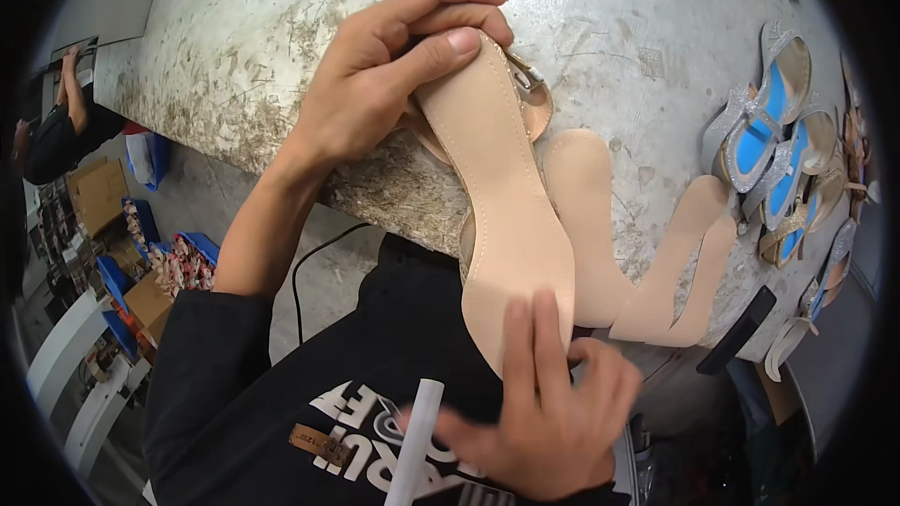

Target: Place insoles into shoe uppers and press them down to secure them.

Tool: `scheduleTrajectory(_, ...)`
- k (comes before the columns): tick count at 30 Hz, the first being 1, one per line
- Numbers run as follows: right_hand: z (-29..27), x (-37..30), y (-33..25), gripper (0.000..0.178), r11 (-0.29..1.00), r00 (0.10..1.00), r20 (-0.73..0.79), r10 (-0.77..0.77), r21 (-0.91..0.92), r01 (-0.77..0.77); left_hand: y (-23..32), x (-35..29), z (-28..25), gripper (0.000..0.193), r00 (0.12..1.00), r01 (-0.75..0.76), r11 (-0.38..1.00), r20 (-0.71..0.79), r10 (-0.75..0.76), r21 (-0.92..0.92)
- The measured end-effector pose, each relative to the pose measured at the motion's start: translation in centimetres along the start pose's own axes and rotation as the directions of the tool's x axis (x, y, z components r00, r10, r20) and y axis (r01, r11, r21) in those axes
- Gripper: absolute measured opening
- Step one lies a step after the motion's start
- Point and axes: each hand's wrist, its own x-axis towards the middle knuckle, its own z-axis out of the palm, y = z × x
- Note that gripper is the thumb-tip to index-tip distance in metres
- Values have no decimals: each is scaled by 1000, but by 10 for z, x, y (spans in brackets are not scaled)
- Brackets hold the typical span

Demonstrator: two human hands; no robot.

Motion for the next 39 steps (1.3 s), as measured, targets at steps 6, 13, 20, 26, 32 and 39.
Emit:
scheduleTrajectory(6, 35, 79, 6, 93, 987, 898, -413, -153, -98, 124, -2, 1, 3, 32, 994, -105, 994, 24, 104, 34)
scheduleTrajectory(13, 37, 36, -5, 74, 992, 905, -410, -115, -101, 81, 1, -11, -1, 26, 961, -224, 938, -102, 258, 264)
scheduleTrajectory(20, 60, -40, 44, 67, 937, 601, -783, -161, 70, 342, 56, -143, 1, 60, 905, 287, 958, -332, -266, 16)
scheduleTrajectory(26, 69, 44, 46, 48, 897, 757, -482, -442, -229, 378, 39, -135, 77, 29, 827, 132, 980, -529, -190, -146)
scheduleTrajectory(32, 52, 71, 24, 66, 922, 869, -309, -386, -166, 350, -8, 4, -5, 41, 919, -260, 627, -11, 393, 735)
scheduleTrajectory(39, 58, 101, 27, 87, 942, 834, -461, -303, -11, 336, -6, 22, -20, 46, 821, -571, 628, 372, 433, 529)
